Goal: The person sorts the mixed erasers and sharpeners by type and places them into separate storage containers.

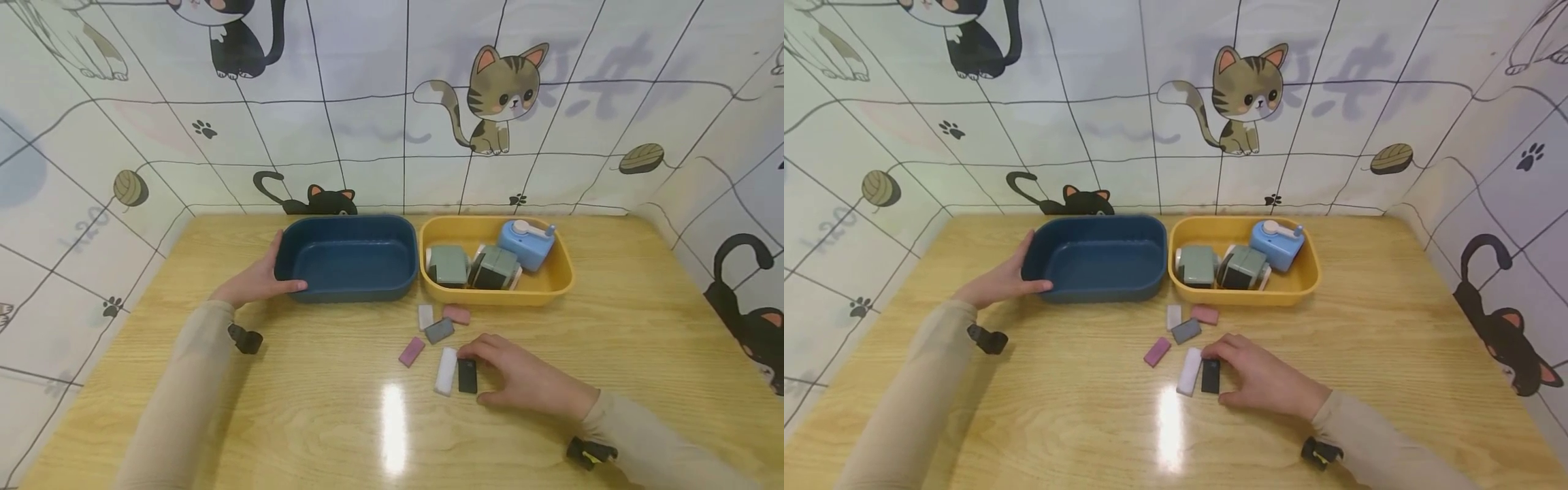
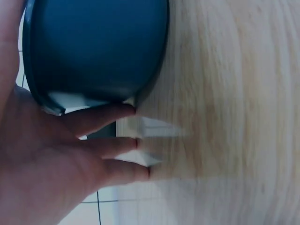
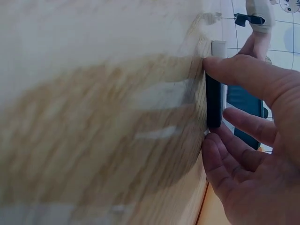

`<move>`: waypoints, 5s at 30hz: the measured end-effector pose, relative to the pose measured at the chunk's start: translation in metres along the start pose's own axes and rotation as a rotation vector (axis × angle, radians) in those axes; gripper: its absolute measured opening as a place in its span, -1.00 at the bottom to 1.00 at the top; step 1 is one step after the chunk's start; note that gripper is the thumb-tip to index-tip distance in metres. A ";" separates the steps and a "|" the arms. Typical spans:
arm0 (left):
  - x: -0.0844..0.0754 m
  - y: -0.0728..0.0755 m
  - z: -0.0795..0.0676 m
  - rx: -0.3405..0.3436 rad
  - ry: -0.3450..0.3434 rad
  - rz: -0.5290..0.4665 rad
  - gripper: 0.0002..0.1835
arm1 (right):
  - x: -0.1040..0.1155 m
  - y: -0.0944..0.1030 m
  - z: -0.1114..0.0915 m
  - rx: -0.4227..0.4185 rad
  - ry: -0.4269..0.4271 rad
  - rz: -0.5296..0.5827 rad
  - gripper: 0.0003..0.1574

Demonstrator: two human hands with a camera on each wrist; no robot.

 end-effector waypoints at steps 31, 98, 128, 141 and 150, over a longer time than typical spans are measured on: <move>-0.004 0.005 0.005 0.057 -0.019 0.103 0.37 | 0.002 0.018 0.012 -0.079 0.024 0.103 -0.35; -0.008 0.005 0.004 0.070 -0.011 0.071 0.36 | 0.022 0.041 0.064 -0.275 0.202 0.100 -0.38; 0.000 0.004 -0.003 0.065 -0.041 -0.110 0.31 | 0.022 0.037 0.066 -0.264 0.183 0.129 -0.38; 0.006 0.004 -0.002 0.085 -0.061 -0.157 0.27 | 0.025 0.037 0.068 -0.255 0.186 0.158 -0.40; 0.005 0.004 -0.003 0.093 -0.052 -0.150 0.27 | 0.026 0.036 0.073 -0.232 0.179 0.215 -0.41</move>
Point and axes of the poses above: each hand's wrist, its own z-axis towards the middle knuckle, its own y-axis out of the back of the hand, x = y × z, the point moved 1 cm from there along z, towards the middle knuckle, and after that the axes turned 9 degrees about z, right-handed, at the moved point
